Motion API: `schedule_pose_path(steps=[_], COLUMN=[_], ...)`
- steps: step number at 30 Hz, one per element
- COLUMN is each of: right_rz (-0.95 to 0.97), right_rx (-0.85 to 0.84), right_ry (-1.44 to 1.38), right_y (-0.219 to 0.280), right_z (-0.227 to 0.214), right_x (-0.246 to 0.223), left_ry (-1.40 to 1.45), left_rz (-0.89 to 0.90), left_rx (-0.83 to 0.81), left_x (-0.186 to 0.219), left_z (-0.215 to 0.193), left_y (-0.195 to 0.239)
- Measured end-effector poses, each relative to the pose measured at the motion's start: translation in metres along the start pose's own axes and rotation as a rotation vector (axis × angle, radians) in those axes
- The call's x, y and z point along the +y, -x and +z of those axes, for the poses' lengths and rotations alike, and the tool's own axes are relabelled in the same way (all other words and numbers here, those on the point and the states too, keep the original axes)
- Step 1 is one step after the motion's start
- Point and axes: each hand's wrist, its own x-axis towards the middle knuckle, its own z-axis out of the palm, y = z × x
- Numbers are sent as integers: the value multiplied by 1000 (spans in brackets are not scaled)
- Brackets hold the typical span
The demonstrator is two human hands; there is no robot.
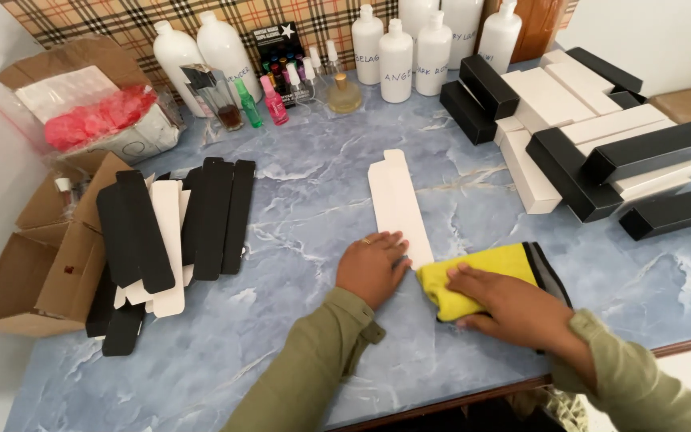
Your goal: Folding, cleaning, and inspecting cardboard perfume boxes on a counter.
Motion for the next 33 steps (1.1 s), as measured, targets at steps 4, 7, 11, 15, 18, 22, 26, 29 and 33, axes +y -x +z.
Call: schedule_pose_path(steps=[4,7,11,15,18,22,26,29,33], right_rz=[69,51,191,287,270,124,-41,-123,-142], right_rx=[-70,216,423,406,468,543,571,585,612], right_ry=[-174,-288,-339,-424,-463,-1058,-1304,-1335,-1353], right_y=[-21,-78,-184,-224,-199,-204,-197,-200,-205], right_z=[-50,-59,-14,30,28,40,28,28,30], right_x=[-15,2,66,69,41,56,44,46,58], left_ry=[160,191,222,247,403,686,1412,1744,1960], left_rz=[-71,-211,-650,-691,-625,-475,-573,-568,-469], left_rx=[59,243,-31,-121,-26,433,590,554,348], left_x=[-4,-14,-18,-8,-6,-33,-28,-12,-20], left_z=[-16,-11,13,7,-8,40,31,6,25], left_y=[-18,-34,-57,-63,-52,-53,-58,-60,-57])
